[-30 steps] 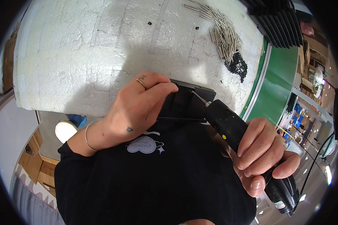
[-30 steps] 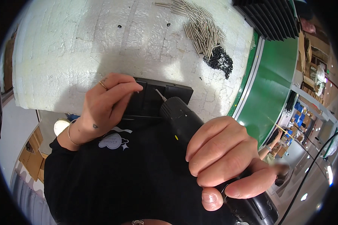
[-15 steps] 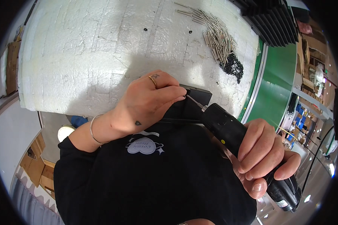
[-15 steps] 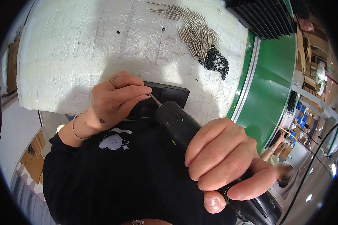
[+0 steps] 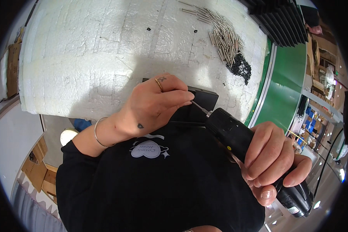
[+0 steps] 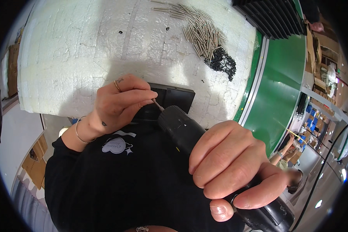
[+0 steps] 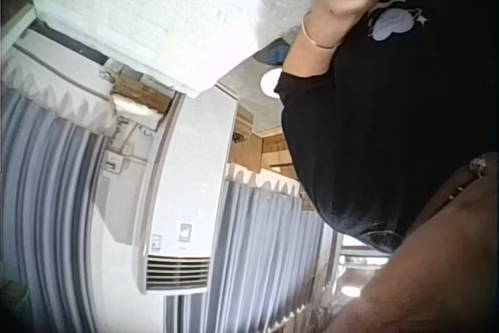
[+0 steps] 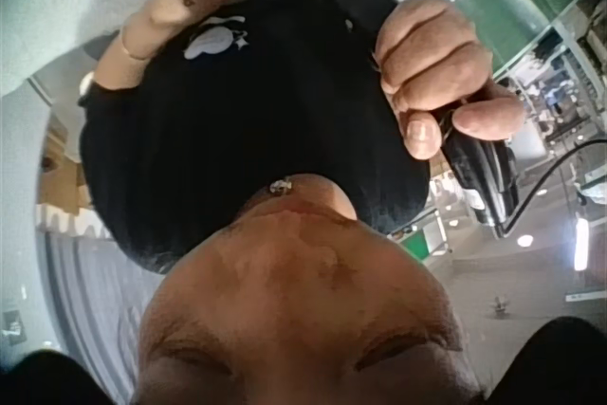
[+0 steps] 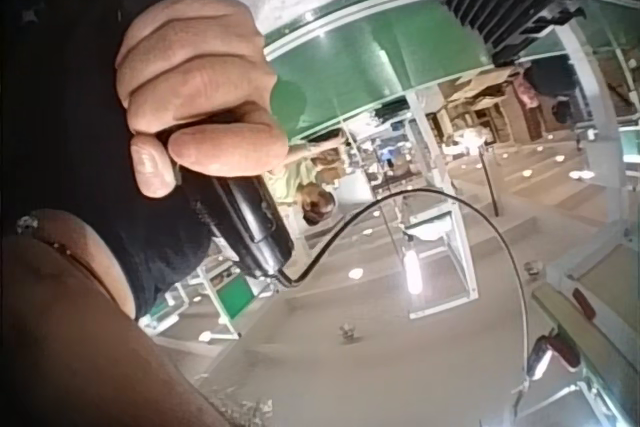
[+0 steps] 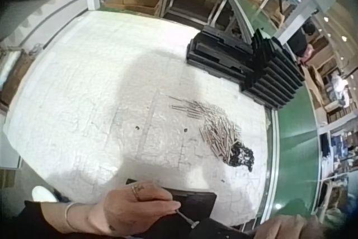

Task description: Assembling plastic components using an electric screwdriver.

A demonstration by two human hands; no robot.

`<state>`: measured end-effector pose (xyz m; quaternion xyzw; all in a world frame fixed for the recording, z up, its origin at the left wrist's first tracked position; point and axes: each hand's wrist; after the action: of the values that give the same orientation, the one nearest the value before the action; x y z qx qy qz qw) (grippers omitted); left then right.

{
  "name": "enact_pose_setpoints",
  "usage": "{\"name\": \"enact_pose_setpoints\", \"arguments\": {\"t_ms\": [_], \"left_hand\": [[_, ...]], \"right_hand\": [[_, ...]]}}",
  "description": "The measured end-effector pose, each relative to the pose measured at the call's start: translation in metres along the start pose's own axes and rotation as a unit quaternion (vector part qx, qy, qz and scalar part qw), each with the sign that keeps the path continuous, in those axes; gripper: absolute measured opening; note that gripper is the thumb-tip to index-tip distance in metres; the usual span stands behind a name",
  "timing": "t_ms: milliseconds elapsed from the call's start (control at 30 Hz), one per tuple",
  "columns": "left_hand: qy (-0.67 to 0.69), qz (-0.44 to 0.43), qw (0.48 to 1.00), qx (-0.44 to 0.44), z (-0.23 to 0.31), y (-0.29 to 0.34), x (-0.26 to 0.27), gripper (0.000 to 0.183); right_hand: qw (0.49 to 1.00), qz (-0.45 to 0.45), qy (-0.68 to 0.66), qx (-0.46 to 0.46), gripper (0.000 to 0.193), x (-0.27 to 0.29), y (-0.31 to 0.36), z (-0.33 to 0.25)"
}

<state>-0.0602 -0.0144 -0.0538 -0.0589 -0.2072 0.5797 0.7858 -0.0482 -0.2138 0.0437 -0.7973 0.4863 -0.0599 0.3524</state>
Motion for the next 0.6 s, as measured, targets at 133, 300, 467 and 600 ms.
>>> {"name": "enact_pose_setpoints", "arguments": {"t_ms": [133, 300, 467, 600], "left_hand": [[0.042, -0.025, 0.999, -0.017, -0.001, -0.001, 0.004, 0.023], [0.066, -0.038, 0.997, -0.007, -0.004, -0.002, 0.007, 0.022], [0.047, -0.032, 0.998, 0.020, 0.000, 0.000, 0.011, 0.022], [-0.017, -0.024, 0.992, 0.121, 0.005, -0.001, 0.022, 0.022]], "right_hand": [[0.999, 0.000, -0.041, -0.015, 0.029, 0.005, -0.003, -0.001], [0.998, 0.038, -0.045, 0.011, 0.030, 0.004, -0.001, 0.004], [1.000, 0.011, -0.026, -0.001, 0.031, 0.005, 0.002, 0.008], [1.000, 0.011, 0.006, -0.014, 0.031, 0.007, 0.004, 0.006]]}}
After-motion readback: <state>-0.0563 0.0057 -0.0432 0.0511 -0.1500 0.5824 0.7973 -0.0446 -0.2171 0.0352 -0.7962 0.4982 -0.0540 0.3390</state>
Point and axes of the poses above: each hand's wrist, its own y-axis away from the middle knuckle, its own x-axis out of the back of the hand, z = x × y, and after that the axes turned 1 degree about -x, right-handed
